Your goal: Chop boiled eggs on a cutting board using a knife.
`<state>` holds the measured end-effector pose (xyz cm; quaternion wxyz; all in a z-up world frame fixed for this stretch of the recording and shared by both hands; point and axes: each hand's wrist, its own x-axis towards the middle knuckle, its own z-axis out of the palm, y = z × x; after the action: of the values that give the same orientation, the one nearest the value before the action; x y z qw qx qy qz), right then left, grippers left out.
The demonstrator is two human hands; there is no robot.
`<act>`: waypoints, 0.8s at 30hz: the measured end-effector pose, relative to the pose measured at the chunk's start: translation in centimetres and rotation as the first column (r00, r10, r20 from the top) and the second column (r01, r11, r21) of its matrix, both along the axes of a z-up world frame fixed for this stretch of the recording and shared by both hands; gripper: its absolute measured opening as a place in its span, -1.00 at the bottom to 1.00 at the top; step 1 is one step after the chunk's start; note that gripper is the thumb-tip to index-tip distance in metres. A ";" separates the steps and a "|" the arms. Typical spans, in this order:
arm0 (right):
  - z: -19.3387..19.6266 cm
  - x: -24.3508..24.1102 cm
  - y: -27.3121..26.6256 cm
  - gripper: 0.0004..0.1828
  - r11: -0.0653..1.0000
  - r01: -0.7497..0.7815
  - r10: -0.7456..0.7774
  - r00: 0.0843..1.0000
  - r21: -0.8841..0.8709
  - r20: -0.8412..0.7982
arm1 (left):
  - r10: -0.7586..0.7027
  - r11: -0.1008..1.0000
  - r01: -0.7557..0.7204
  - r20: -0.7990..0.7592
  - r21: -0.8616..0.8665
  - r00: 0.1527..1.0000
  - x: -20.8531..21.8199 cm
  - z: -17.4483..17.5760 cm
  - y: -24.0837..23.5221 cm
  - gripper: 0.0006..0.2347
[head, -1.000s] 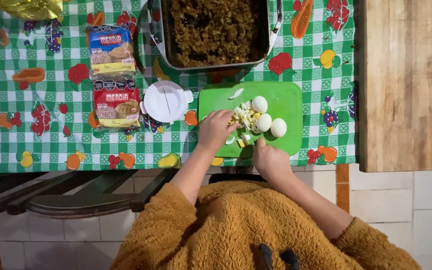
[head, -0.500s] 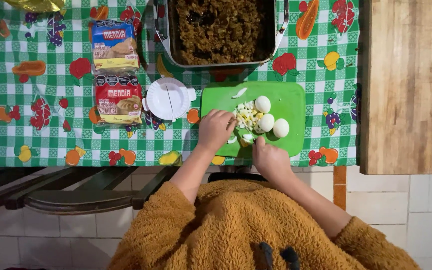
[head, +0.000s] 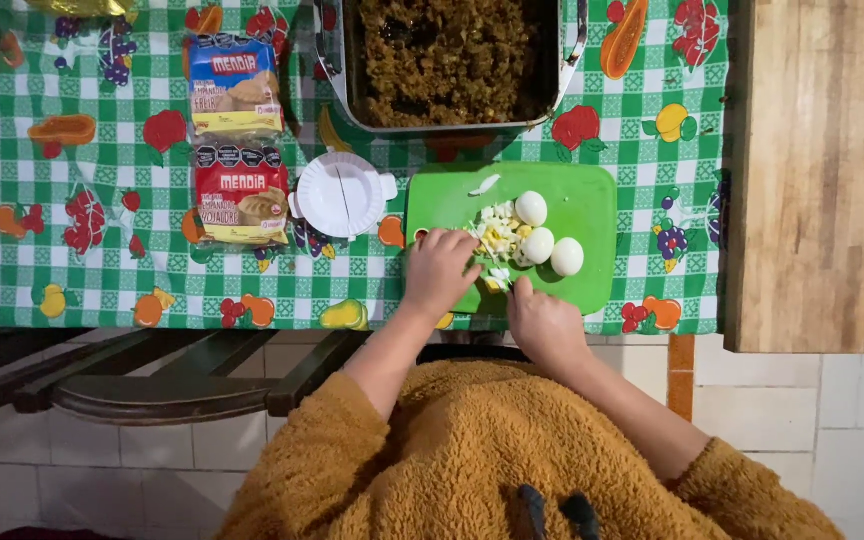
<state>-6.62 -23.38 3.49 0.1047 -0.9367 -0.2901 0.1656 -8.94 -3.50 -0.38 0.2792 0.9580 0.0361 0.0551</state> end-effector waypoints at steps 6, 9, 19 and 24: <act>0.3 -0.7 -2.2 -0.76 0.997 0.018 -0.016 0.999 -0.069 0.029 | 0.001 1.000 -0.002 0.073 0.010 0.997 0.2 -1.8 0.0 -0.74; 0.1 -0.8 -2.7 -0.77 0.995 -0.014 0.012 1.000 -0.096 -0.020 | 0.070 0.993 -0.078 -0.080 -0.090 0.994 0.0 0.0 1.2 -0.66; -1.4 -0.5 -0.8 -0.75 0.974 -0.225 0.226 0.973 -0.021 0.053 | 0.168 0.983 -0.182 -0.218 -0.041 0.961 -3.6 -0.8 1.0 -0.53; -1.0 -0.2 -0.9 -0.75 0.978 -0.154 0.160 0.986 -0.138 0.036 | 0.147 0.987 -0.149 -0.036 -0.060 0.989 -3.5 -1.8 0.5 -0.74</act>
<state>-6.85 -24.30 2.50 0.0210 -0.9195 -0.3537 0.1703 -12.40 -2.99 -2.15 0.3034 0.9443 0.1130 0.0596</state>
